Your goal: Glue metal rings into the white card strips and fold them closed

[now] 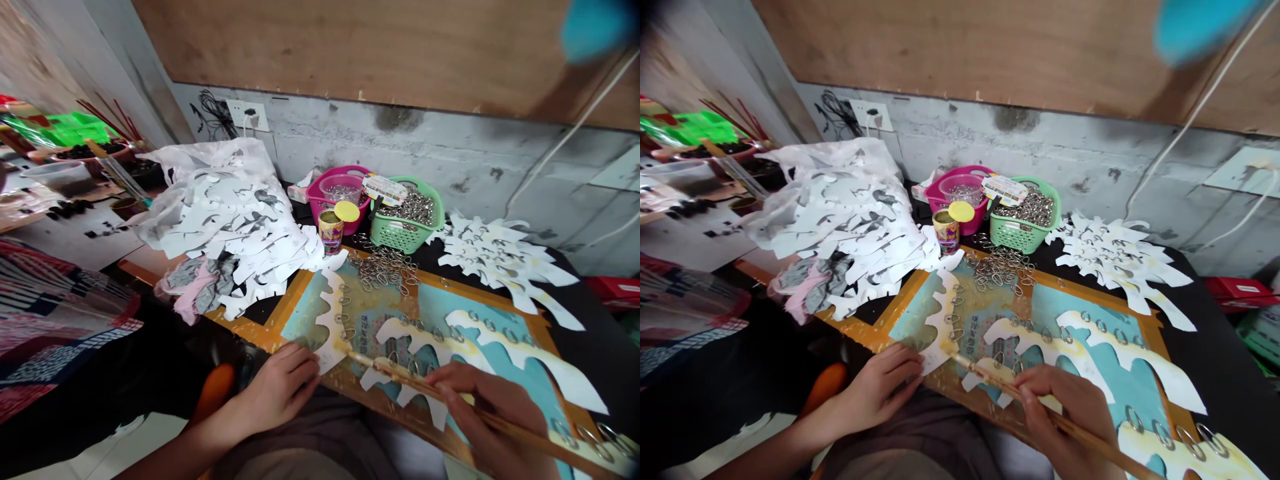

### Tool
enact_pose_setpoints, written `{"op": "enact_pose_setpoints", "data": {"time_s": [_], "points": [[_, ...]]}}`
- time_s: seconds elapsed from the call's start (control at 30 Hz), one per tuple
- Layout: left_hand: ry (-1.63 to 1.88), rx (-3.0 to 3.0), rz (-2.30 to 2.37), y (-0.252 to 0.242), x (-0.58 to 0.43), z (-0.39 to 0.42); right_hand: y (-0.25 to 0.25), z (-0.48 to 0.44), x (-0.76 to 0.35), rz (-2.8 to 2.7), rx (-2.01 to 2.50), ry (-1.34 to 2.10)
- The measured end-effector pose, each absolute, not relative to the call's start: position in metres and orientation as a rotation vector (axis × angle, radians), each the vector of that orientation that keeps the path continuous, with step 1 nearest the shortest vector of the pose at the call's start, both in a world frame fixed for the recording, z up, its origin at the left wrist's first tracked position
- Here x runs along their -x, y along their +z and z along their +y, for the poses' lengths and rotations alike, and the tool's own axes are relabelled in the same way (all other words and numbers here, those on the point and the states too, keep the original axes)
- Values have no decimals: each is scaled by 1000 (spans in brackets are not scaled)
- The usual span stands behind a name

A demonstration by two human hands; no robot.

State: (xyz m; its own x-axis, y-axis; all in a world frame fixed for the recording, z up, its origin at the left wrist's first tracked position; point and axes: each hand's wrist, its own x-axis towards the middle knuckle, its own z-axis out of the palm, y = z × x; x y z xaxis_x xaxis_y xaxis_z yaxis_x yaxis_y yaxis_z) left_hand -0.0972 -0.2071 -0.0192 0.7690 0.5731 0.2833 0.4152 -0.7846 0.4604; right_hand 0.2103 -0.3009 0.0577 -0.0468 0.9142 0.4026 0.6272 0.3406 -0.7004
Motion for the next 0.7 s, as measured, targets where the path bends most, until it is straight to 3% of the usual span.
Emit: {"op": "enact_pose_setpoints", "data": {"time_s": [0.43, 0.7], "points": [[562, -2600, 752, -18, 98, -207, 57, -290, -193, -1772, 1236, 599], [598, -2603, 757, -15, 96, -206, 59, -266, -184, -1728, 1342, 480]]}}
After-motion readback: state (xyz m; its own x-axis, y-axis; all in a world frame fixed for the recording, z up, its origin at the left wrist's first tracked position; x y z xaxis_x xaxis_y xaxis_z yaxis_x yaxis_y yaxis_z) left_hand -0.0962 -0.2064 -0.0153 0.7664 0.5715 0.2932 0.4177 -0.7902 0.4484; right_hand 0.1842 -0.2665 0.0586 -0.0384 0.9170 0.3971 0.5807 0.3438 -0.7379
